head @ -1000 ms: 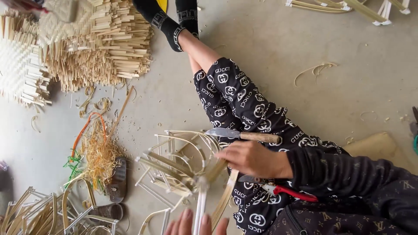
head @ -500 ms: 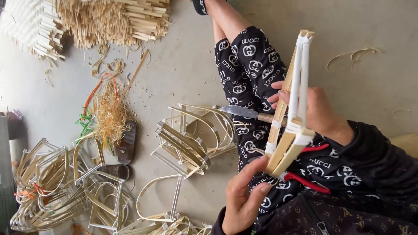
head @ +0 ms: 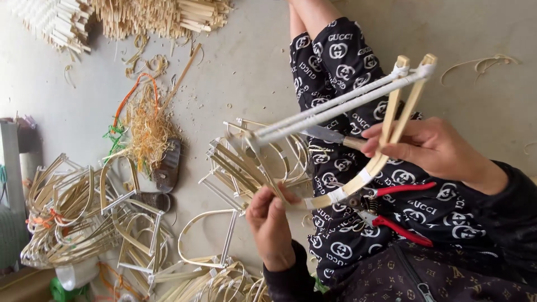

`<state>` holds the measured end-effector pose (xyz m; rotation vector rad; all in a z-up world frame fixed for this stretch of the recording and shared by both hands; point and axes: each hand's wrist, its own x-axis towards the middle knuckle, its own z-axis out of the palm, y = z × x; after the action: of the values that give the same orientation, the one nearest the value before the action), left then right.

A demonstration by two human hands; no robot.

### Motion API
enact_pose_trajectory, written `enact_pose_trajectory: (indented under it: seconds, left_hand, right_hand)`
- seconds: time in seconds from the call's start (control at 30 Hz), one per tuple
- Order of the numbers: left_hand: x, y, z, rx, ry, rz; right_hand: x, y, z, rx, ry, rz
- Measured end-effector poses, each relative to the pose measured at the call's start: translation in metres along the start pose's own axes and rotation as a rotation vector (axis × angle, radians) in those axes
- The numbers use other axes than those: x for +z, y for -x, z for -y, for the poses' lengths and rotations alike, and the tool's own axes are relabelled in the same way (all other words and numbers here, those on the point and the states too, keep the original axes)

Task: Assembling and securing curved bamboo components with white binding material and using pliers to tighten/cut.

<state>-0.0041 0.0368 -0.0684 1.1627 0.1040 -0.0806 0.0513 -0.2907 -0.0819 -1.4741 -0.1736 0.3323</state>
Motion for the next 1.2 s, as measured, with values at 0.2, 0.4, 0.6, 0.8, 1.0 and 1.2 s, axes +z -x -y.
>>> enact_pose_trajectory:
  seconds: [0.2,0.4,0.6,0.8,1.0,1.2]
  left_hand:
    - [-0.001,-0.023,0.028,-0.096,0.181,-0.003]
    - [0.026,-0.031,0.041,-0.225,0.257,0.036]
    - [0.028,-0.032,0.05,-0.202,0.196,0.021]
    - [0.033,-0.047,0.04,0.038,0.102,-0.142]
    - [0.039,-0.048,0.053,0.162,0.163,-0.185]
    - [0.023,-0.046,0.048,0.12,0.208,-0.156]
  right_hand:
    - [0.012,0.036,0.021,-0.131,0.216,0.062]
    - [0.029,0.039,0.038,-0.237,0.168,0.149]
    - [0.043,0.04,0.028,-0.164,0.052,0.353]
    - [0.078,0.046,0.003,-0.087,0.038,0.582]
    - [0.107,0.05,0.002,-0.152,0.135,0.649]
    - [0.089,0.046,0.004,-0.01,0.284,0.654]
